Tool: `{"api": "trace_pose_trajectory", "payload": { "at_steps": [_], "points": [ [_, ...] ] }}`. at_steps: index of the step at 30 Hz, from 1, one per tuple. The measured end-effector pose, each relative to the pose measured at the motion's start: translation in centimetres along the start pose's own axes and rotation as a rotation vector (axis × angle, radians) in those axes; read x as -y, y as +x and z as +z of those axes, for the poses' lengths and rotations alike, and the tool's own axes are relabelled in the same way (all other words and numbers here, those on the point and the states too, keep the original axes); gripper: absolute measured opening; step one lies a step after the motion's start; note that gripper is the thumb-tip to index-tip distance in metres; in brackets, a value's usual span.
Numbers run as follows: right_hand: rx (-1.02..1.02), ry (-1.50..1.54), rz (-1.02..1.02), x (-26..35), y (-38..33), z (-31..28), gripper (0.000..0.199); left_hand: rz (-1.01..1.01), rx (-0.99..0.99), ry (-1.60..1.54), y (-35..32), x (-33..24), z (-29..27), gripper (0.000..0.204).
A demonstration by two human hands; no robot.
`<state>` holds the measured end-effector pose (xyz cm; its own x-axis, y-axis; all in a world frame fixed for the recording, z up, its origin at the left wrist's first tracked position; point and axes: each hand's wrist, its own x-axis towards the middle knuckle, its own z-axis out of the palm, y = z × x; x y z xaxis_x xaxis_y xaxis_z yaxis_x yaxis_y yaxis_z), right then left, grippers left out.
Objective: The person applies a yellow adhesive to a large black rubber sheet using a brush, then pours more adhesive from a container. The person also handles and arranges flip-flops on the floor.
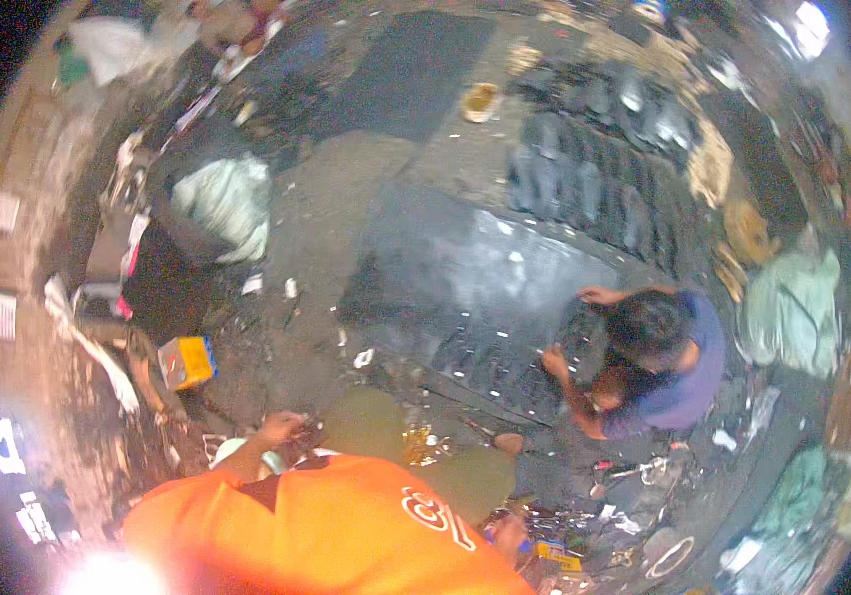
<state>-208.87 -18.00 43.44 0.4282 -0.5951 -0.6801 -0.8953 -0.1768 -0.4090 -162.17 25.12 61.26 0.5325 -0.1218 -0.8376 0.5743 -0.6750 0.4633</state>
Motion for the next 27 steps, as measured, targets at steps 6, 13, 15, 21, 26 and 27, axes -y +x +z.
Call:
{"api": "trace_pose_trajectory", "payload": {
  "at_steps": [6, 13, 15, 21, 26, 27],
  "points": [
    [-0.483, -0.025, -0.428, 7.5, 15.0, -5.3, 0.037, -0.099, -0.195, -0.644, 2.9, 10.3, -3.7, 0.029],
    [0.073, 0.377, -0.051, 43.4, 15.3, 2.3, 0.023, -0.200, -0.288, -0.806, 2.5, 15.5, -16.2, 0.039],
    [0.154, 0.288, 0.031, 47.2, 15.4, 4.3, 0.026, -0.124, -0.364, -0.753, 4.8, 6.9, -20.1, 0.045],
    [0.321, 0.197, 0.038, 62.3, 23.1, 16.1, 0.024, 0.036, -0.331, -0.613, 13.0, 6.1, -32.1, 0.047],
    [0.296, 0.004, -0.327, 85.8, 29.6, 21.2, 0.038, -0.155, -0.228, -0.486, 20.1, -0.2, -45.5, 0.047],
    [0.278, 0.105, -0.340, 91.7, 29.1, 20.6, 0.042, -0.168, -0.225, -0.483, 21.9, -2.8, -48.5, 0.047]
  ]
}}
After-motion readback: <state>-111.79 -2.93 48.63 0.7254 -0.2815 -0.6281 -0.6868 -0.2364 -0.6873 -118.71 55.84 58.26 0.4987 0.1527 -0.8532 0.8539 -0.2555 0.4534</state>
